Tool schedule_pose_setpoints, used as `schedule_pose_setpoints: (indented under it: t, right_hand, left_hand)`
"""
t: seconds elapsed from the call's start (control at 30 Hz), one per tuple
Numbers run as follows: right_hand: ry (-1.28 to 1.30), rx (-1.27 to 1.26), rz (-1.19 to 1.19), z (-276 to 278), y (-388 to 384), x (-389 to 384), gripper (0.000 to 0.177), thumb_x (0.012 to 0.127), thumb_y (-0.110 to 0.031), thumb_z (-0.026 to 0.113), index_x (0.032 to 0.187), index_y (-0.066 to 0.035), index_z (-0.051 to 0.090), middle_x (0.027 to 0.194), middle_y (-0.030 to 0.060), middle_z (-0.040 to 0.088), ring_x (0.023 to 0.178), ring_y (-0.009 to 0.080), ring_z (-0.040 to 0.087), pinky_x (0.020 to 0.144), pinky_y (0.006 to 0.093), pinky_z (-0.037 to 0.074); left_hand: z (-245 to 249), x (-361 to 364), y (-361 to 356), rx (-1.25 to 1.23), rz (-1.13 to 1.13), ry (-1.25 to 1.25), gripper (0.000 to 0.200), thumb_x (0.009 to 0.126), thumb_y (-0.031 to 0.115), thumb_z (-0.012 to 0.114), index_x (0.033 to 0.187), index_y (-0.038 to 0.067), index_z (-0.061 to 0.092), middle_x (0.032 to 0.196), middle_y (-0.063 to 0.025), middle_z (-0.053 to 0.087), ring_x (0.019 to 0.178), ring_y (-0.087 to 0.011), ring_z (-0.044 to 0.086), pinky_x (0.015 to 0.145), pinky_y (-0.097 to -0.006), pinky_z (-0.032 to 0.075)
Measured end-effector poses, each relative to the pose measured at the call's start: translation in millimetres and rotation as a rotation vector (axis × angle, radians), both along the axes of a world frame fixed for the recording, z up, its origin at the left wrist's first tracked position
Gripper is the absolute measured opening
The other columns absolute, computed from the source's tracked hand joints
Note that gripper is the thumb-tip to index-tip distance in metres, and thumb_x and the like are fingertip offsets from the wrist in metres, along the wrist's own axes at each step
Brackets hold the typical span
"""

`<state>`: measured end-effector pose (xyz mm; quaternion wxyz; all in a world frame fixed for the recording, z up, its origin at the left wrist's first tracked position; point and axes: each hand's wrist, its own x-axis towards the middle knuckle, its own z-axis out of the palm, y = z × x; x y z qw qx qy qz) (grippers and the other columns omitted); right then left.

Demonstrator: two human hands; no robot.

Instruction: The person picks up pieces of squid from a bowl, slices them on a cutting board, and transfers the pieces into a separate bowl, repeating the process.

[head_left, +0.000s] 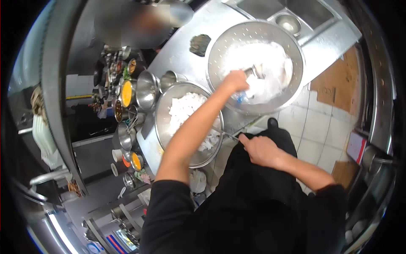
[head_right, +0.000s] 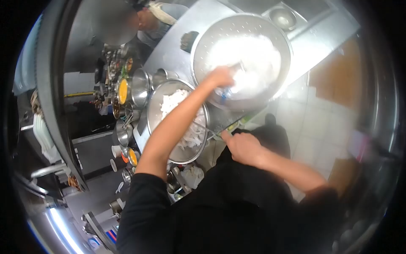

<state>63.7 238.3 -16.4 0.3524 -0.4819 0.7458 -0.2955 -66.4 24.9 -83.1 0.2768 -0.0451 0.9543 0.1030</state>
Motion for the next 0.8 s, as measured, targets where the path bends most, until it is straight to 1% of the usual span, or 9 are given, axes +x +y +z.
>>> schedule_pose_setpoints:
  t: [0.1,0.17,0.3,0.37,0.43,0.5,0.57,0.6,0.8]
  right_hand:
    - [-0.046,0.01,0.03,8.2,7.7,1.6,0.042,0.069,-0.002,0.063,0.106,0.003,0.043,0.068,0.0244,0.062,0.069,0.0417,0.063,0.062,0.049,0.051]
    - [-0.074,0.021,0.035,8.6,11.5,5.2,0.04,0.07,-0.001,0.062,0.105,0.003,0.043,0.068,0.0239,0.063,0.069,0.0421,0.063,0.062,0.0502,0.05]
    - [-0.114,-0.015,0.002,10.7,12.8,7.3,0.036,0.072,0.0,0.059,0.104,0.002,0.043,0.067,0.0227,0.062,0.07,0.0419,0.063,0.063,0.0504,0.049]
    - [-0.119,-0.024,0.009,12.2,9.3,8.2,0.035,0.073,0.0,0.058,0.103,0.002,0.043,0.067,0.0235,0.062,0.07,0.0418,0.063,0.063,0.0507,0.049]
    - [-0.108,-0.043,0.039,13.8,1.3,8.2,0.033,0.074,-0.001,0.058,0.103,0.002,0.043,0.067,0.0236,0.062,0.071,0.042,0.062,0.063,0.0509,0.048]
    - [-0.097,-0.045,0.074,12.0,-3.2,9.4,0.032,0.075,-0.002,0.059,0.103,0.002,0.043,0.066,0.0238,0.061,0.071,0.0423,0.062,0.063,0.0512,0.048]
    - [-0.074,-0.06,0.084,11.1,-13.6,13.7,0.029,0.079,-0.004,0.059,0.103,0.002,0.044,0.066,0.024,0.061,0.07,0.0429,0.061,0.063,0.0516,0.047]
    - [-0.087,-0.035,0.086,16.2,-16.2,14.1,0.026,0.083,-0.007,0.058,0.103,0.001,0.044,0.068,0.0249,0.06,0.072,0.0437,0.06,0.065,0.0522,0.046]
    - [-0.048,0.025,-0.017,1.7,-24.2,29.5,0.026,0.086,-0.009,0.057,0.107,0.003,0.046,0.071,0.0248,0.06,0.072,0.0438,0.059,0.065,0.0499,0.044]
  left_hand:
    - [-26.9,-2.1,25.9,-0.035,0.209,0.115,0.029,0.063,0.016,0.062,0.084,-0.003,0.069,0.09,-0.0231,0.067,0.09,-0.0355,0.066,0.078,-0.0407,0.054]
    - [-33.3,-2.4,31.9,0.016,0.271,-0.028,0.029,0.064,0.014,0.06,0.086,-0.002,0.069,0.092,-0.0225,0.067,0.094,-0.0355,0.065,0.078,-0.0414,0.053]
    - [-36.7,-0.5,8.5,0.063,0.165,0.137,0.027,0.064,0.014,0.06,0.085,-0.001,0.069,0.092,-0.0224,0.067,0.093,-0.0361,0.065,0.078,-0.0408,0.053]
    - [3.8,1.8,-3.5,0.219,0.144,0.17,0.03,0.064,0.015,0.063,0.088,-0.002,0.067,0.088,-0.0223,0.067,0.086,-0.033,0.067,0.077,-0.038,0.053]
    - [49.7,7.8,-16.7,0.4,0.33,0.169,0.027,0.069,0.011,0.068,0.092,-0.003,0.065,0.085,-0.0172,0.068,0.081,-0.0231,0.067,0.075,-0.0328,0.052]
    - [83.1,27.6,-22.3,0.822,0.583,0.397,0.021,0.075,0.001,0.065,0.096,-0.001,0.065,0.082,-0.0073,0.068,0.076,-0.0115,0.063,0.067,-0.0265,0.049]
    - [103.2,50.3,-38.8,1.117,0.702,0.533,0.023,0.08,-0.002,0.063,0.102,0.0,0.063,0.085,-0.0038,0.067,0.077,-0.0118,0.063,0.07,-0.0248,0.049]
    - [110.5,65.2,-53.8,1.132,0.694,0.544,0.029,0.08,-0.002,0.063,0.108,-0.002,0.059,0.092,-0.0041,0.066,0.084,-0.0125,0.062,0.078,-0.0248,0.048]
    - [133.9,205.7,-142.8,1.413,0.724,0.751,0.037,0.08,-0.003,0.063,0.116,-0.002,0.055,0.107,-0.0081,0.063,0.097,-0.0137,0.06,0.087,-0.0271,0.047]
